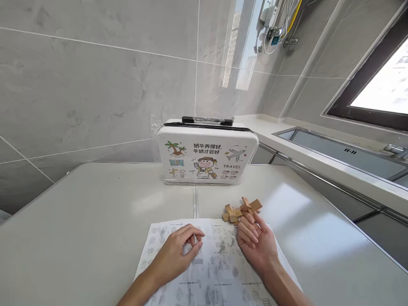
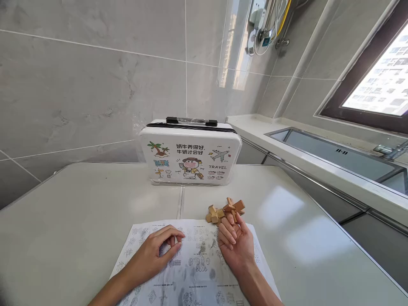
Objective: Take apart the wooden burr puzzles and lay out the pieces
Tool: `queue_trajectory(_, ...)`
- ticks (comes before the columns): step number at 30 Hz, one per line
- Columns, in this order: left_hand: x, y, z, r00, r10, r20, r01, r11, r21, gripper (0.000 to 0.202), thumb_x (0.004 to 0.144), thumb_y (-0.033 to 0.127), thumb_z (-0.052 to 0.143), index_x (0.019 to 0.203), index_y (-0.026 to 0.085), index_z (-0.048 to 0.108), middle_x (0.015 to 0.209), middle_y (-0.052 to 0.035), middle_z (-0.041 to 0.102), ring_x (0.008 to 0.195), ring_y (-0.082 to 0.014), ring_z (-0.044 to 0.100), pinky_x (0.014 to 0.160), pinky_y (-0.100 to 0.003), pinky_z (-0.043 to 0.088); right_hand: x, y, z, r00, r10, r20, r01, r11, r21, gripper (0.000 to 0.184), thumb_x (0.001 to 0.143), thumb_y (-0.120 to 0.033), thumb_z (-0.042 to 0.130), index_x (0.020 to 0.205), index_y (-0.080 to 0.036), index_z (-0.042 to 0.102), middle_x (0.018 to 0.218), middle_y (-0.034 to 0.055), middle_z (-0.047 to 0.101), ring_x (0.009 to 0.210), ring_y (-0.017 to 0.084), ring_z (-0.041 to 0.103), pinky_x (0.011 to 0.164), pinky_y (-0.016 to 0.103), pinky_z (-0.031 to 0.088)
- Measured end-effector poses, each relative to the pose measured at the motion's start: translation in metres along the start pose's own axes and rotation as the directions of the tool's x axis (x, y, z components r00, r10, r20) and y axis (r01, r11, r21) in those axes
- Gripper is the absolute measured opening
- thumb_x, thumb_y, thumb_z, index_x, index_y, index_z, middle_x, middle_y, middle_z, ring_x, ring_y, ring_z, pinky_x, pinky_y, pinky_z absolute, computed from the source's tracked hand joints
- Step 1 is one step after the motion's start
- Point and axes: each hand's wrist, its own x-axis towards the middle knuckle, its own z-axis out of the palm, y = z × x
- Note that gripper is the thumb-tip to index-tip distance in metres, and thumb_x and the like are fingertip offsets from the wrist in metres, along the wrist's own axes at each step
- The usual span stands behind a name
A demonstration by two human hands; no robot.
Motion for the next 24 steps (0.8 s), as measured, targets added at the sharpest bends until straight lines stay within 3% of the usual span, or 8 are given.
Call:
queue_trajectory(8, 0.000, 0.000, -0.001, 1.000, -0.014, 0.023, 0.014, 1.000, 0.012, 0.021, 0.104, 0.039, 0.056, 0.116, 0.030, 0.071, 0.103, -0.0021, 0.071, 0.090, -0.0189, 0.066, 0.085, -0.031, 0.052, 0.001, 0.002, 0.004, 0.995, -0.104, -0.006, 0.100, 0.973, -0.209, 0.033, 0.098, -0.033, 0.067, 0.072, -0.022, 0.049, 0.053, -0.0110, 0.029, 0.041, 0.007, 0.016, 0.035, 0.018, 0.024)
queue_trajectory(12, 0.000, 0.002, -0.002, 1.000, -0.010, 0.023, 0.009, 1.000, 0.012, 0.022, 0.104, 0.039, 0.055, 0.116, 0.029, 0.071, 0.102, -0.0028, 0.071, 0.089, -0.0191, 0.066, 0.083, -0.031, 0.052, -0.002, 0.009, 0.010, 0.979, -0.201, -0.022, 0.175, 0.895, -0.411, 0.039, 0.100, -0.042, 0.063, 0.069, -0.021, 0.053, 0.049, -0.0093, 0.034, 0.041, 0.008, 0.015, 0.037, 0.022, 0.020)
queue_trajectory(17, 0.001, 0.001, -0.001, 1.000, 0.014, 0.011, -0.014, 1.000, 0.027, 0.022, 0.104, 0.039, 0.056, 0.115, 0.028, 0.071, 0.100, -0.0029, 0.071, 0.087, -0.0187, 0.066, 0.080, -0.030, 0.051, -0.010, 0.022, 0.011, 0.963, -0.263, 0.057, 0.231, 0.700, -0.676, 0.050, 0.100, -0.057, 0.058, 0.065, -0.022, 0.051, 0.048, -0.0072, 0.035, 0.043, 0.010, 0.022, 0.042, 0.025, 0.019)
queue_trajectory(20, 0.001, 0.001, -0.001, 1.000, 0.019, 0.010, -0.020, 0.999, 0.033, 0.022, 0.104, 0.040, 0.055, 0.114, 0.027, 0.070, 0.098, -0.0027, 0.071, 0.085, -0.0185, 0.065, 0.077, -0.030, 0.050, -0.017, 0.029, 0.007, 0.973, -0.199, 0.113, 0.207, 0.556, -0.805, 0.055, 0.102, -0.062, 0.051, 0.063, -0.023, 0.052, 0.048, -0.0051, 0.038, 0.044, 0.011, 0.028, 0.045, 0.027, 0.023)
queue_trajectory(24, 0.000, 0.001, -0.001, 1.000, -0.008, -0.012, 0.008, 1.000, -0.010, 0.026, 0.105, 0.043, 0.054, 0.122, 0.028, 0.066, 0.097, -0.0027, 0.071, 0.087, -0.0190, 0.063, 0.081, -0.032, 0.050, -0.025, 0.031, 0.005, 0.984, -0.061, 0.168, 0.178, 0.287, -0.941, 0.062, 0.105, -0.063, 0.041, 0.057, -0.024, 0.046, 0.048, -0.0030, 0.037, 0.049, 0.015, 0.036, 0.053, 0.030, 0.030)
